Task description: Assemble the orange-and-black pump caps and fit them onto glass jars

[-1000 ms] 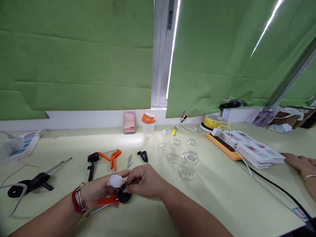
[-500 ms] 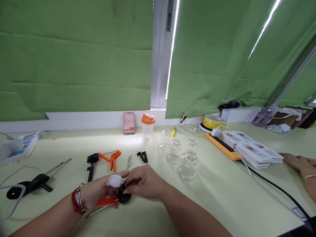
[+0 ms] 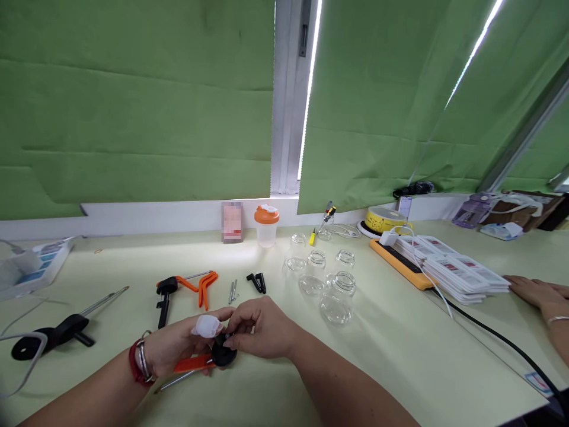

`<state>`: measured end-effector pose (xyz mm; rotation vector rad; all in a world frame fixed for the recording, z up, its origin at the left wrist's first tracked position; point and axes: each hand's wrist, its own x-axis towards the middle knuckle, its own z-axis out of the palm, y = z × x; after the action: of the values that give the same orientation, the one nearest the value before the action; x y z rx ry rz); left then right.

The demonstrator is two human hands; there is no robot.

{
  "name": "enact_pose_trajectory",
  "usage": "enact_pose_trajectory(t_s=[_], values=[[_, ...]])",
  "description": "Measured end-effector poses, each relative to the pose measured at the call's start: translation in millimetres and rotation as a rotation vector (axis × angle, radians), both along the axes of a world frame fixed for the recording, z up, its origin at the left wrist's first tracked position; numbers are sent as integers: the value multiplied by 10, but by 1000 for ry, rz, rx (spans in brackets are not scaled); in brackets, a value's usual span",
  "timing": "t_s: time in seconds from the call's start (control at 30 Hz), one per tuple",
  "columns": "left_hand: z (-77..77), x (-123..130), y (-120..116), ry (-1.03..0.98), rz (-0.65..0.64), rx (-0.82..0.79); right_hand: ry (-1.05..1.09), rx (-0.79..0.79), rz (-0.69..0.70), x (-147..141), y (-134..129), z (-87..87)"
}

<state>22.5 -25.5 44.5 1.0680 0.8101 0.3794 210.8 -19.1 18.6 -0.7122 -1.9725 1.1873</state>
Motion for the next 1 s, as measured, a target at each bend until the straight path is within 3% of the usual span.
enact_pose_trajectory(t_s=[0.2, 0.4, 0.8, 1.0], values=[[-4, -3, -1, -12, -8, -2, 11, -45, 6, -11, -7, 15], [29, 7, -11, -28, -6, -3, 40, 54, 32, -12, 13, -16], [-15, -10, 6, -12, 3, -9, 302, -402, 118, -93, 22, -134], [-42, -19, 16, -35, -12, -5, 308, -477, 108, -98, 27, -113]])
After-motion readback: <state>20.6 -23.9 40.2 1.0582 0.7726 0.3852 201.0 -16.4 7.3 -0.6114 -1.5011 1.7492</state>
